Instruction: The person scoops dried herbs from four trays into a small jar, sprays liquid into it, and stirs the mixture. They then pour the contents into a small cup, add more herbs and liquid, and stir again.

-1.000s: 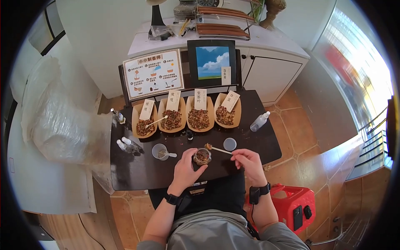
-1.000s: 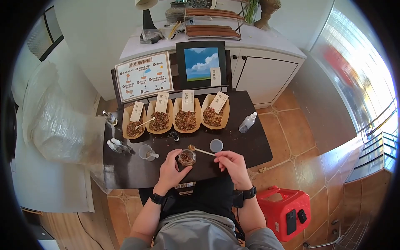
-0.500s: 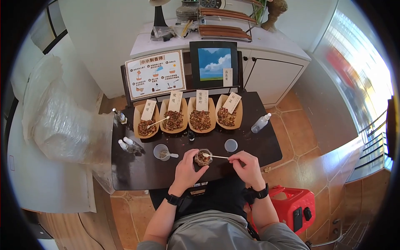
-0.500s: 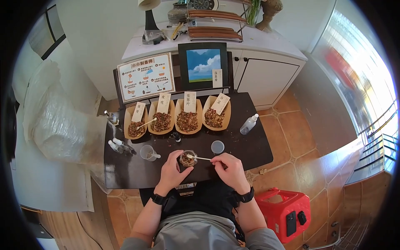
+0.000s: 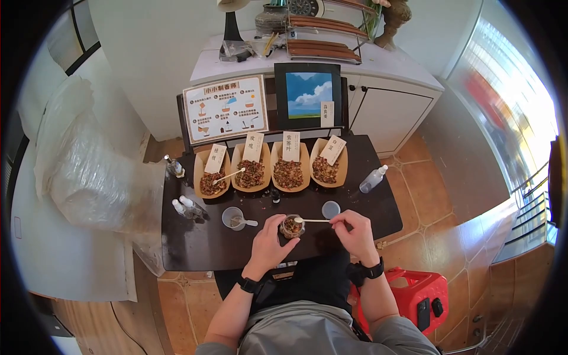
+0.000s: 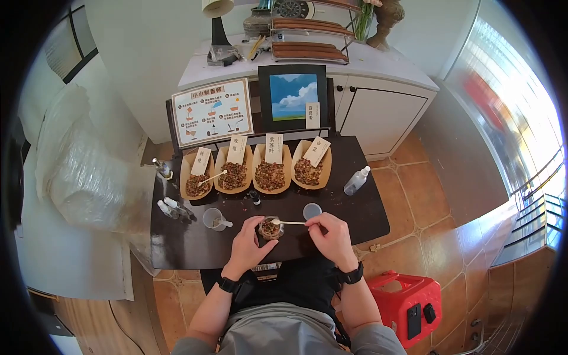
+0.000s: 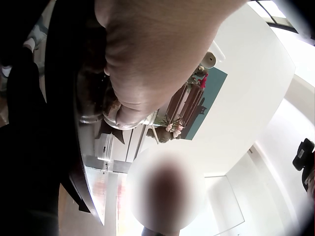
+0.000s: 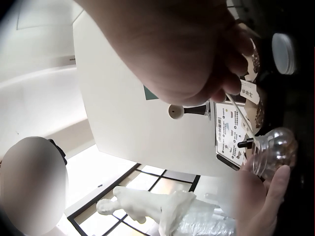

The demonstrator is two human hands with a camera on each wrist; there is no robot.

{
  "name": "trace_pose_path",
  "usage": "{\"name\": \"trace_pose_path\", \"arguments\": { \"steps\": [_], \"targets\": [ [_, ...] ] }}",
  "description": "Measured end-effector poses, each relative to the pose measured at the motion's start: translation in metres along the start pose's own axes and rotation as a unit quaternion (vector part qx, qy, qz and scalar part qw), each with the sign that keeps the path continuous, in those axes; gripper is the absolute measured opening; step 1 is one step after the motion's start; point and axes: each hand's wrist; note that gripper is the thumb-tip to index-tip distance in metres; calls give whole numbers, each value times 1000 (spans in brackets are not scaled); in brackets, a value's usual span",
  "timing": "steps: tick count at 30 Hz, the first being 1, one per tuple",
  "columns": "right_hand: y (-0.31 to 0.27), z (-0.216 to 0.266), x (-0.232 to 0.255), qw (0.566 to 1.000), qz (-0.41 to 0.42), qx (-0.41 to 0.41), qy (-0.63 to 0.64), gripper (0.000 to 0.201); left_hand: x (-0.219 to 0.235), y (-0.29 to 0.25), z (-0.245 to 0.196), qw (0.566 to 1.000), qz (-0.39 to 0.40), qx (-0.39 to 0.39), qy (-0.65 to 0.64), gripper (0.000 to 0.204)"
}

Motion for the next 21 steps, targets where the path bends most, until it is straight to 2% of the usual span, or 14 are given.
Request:
{"name": "trace_pose_path", "arguments": {
  "steps": [2,4,5,6,10,12,15,19,21],
  "targets": [
    [11,-1,-1,1000,4,-8,9,14,2,1,-2,1000,13,26,-12,70],
    [24,-7,-5,994,-35,-74,77,14,2,1,-2,1000,11,25,-10,70],
    [32,-7,-8,994,-33,-71,78,14,1,1,-1,1000,13,25,-11,70],
    [40,-5,-12,993,-31,-79,87,14,-2,0,5,1000,-15,-22,10,71],
    [67,-6,-30,994,-34,-77,69,15,-2,0,4,1000,-16,-21,13,71],
    [77,-8,-38,996,-35,-69,54,15,3,2,-4,999,12,29,-11,68],
    [90,-14,-48,996,-61,-62,32,15,6,4,-6,998,23,51,-22,68],
    [96,-22,-38,988,-136,-59,-33,16,7,4,-7,998,17,50,-24,67],
    [95,-34,-29,971,-230,-62,-31,17,4,2,-4,999,1,34,-22,67]
  ]
}}
Point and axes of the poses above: each hand's wrist, its own y-axis towards the middle knuckle, its own x-axis out of the back of the hand, z = x × y, and after that the axes turned 13 degrees about -x, right-handed
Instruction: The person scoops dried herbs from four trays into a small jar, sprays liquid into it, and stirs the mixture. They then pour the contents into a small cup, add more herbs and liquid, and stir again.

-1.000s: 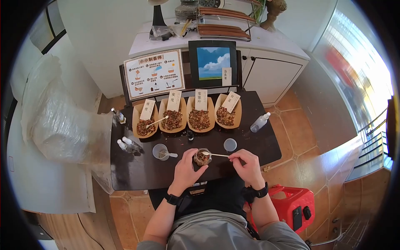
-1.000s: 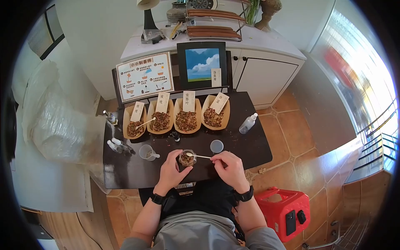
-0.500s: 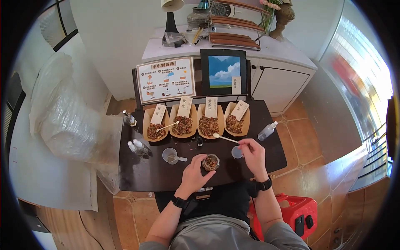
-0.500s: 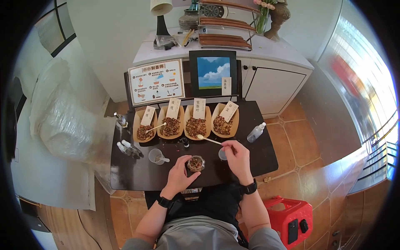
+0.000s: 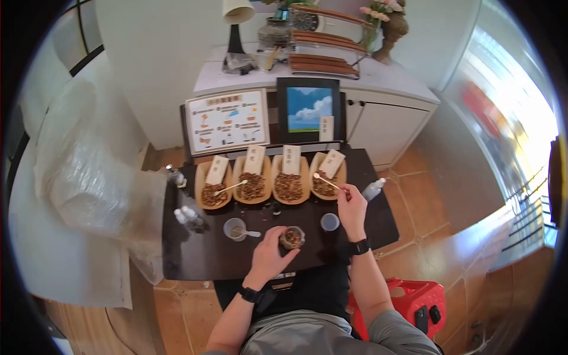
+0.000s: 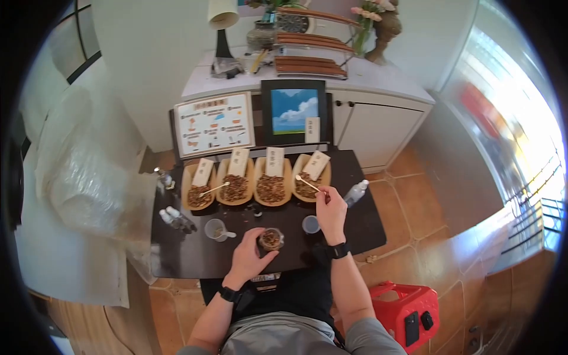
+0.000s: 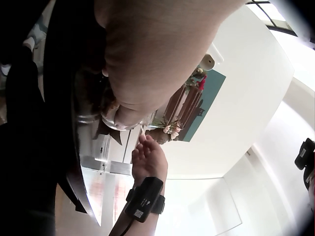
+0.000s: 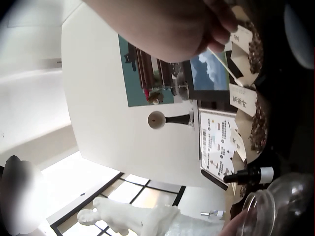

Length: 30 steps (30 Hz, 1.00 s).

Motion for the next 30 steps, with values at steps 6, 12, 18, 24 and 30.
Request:
{"name": "trace_pose_path", "arguments": {
  "steps": [6,12,18,24,30],
  "targets": [
    [8,-39,19,999,14,-26,-16,21,2,2,-1,1000,2,10,4,66],
    [3,-26,25,984,56,2,-169,30,1,-3,3,998,-31,-62,1,69],
    [-9,-10,36,979,66,6,-195,35,22,-35,-20,998,-19,-52,-31,70],
    [-21,19,35,983,-24,133,-127,28,82,-87,-16,988,-145,55,0,72],
    [-23,58,-4,970,75,221,-68,25,118,-86,31,955,-221,176,85,69]
  ]
}}
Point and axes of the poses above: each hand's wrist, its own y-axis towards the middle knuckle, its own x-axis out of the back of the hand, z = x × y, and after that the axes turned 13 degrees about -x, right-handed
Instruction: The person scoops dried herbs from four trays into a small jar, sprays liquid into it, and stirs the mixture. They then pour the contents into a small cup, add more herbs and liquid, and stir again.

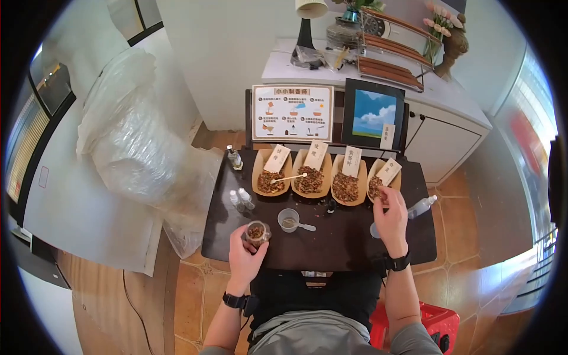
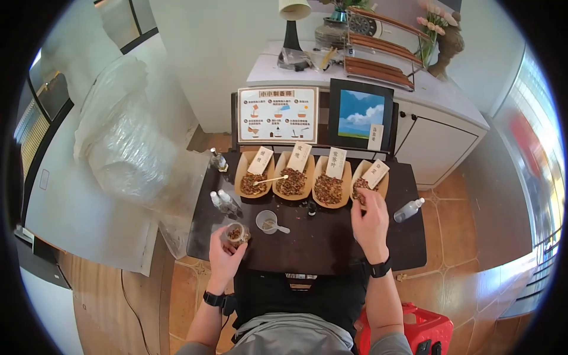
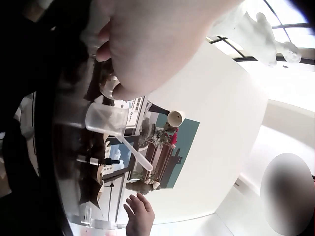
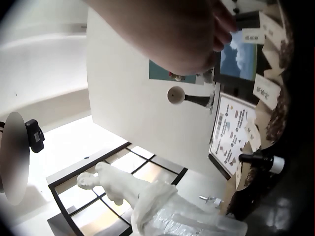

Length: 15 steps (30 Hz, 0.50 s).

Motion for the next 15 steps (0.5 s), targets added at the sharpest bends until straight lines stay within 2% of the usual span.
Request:
{"name": "trace_pose_path", "arguments": {
  "steps": [1,4,5,7,8,10,12,15],
  "targets": [
    [6,9,-7,1000,0,5,2,25,-2,10,1,1000,-1,20,5,67],
    [26,37,-35,991,113,73,28,25,-17,33,4,1000,4,18,3,67],
    [33,43,-46,990,113,78,26,25,-23,37,8,1000,22,12,6,67],
    [47,51,-73,972,209,104,19,25,-36,41,6,1000,27,-4,7,67],
    [53,52,-88,972,210,108,17,25,-40,44,4,999,36,-20,12,66],
    [65,51,-120,959,265,96,-10,29,-43,50,2,998,53,16,2,66],
    [76,44,-153,948,300,101,-38,32,-51,52,16,998,9,-63,28,69],
    [85,51,-174,919,370,100,-85,36,-55,55,23,995,-5,-81,49,70]
  ]
}}
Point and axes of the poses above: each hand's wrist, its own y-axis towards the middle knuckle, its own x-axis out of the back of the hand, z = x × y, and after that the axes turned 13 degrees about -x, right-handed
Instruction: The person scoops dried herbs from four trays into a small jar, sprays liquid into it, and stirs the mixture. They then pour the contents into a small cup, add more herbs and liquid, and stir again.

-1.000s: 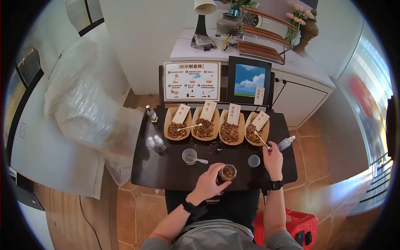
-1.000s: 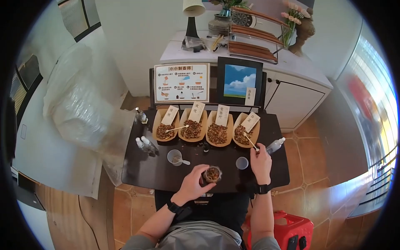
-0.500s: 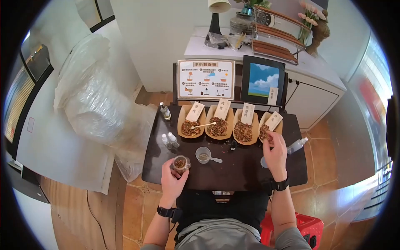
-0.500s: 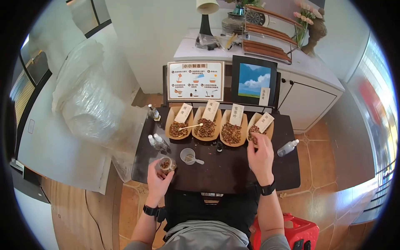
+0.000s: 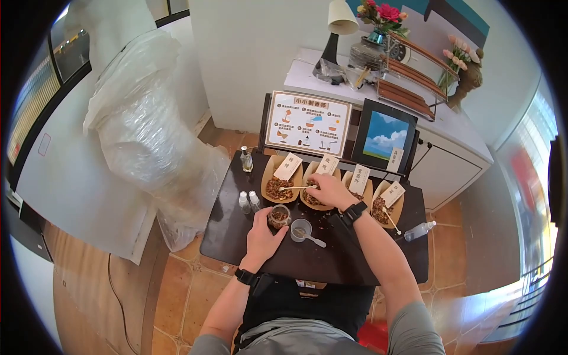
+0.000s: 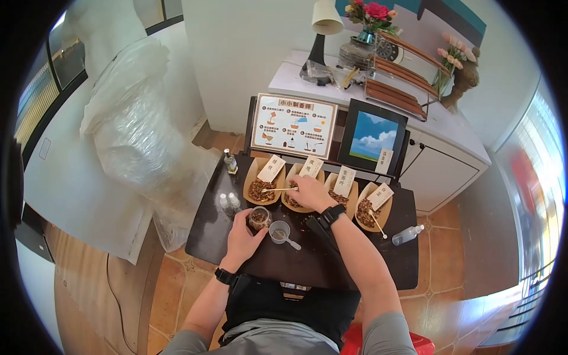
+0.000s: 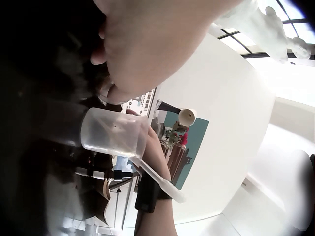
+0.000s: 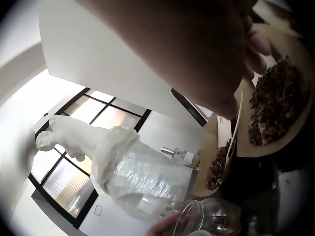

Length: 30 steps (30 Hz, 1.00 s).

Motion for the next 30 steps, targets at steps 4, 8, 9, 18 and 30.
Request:
{"name": "trace_pose_path", "arguments": {
  "steps": [4,8,9,18,30],
  "targets": [
    [10,3,-9,999,30,7,-14,27,-3,-1,3,1000,-9,7,12,70],
    [4,12,-3,999,-44,30,-10,21,-3,-1,2,1000,-7,5,10,71],
    [3,13,-1,995,-91,43,4,20,-3,-1,2,1000,-2,7,11,71],
    [16,23,-17,989,-80,111,-61,16,-4,-2,2,1000,-6,1,18,71],
    [7,2,3,992,-84,71,-66,21,-1,1,0,1000,8,9,6,72]
  ]
}}
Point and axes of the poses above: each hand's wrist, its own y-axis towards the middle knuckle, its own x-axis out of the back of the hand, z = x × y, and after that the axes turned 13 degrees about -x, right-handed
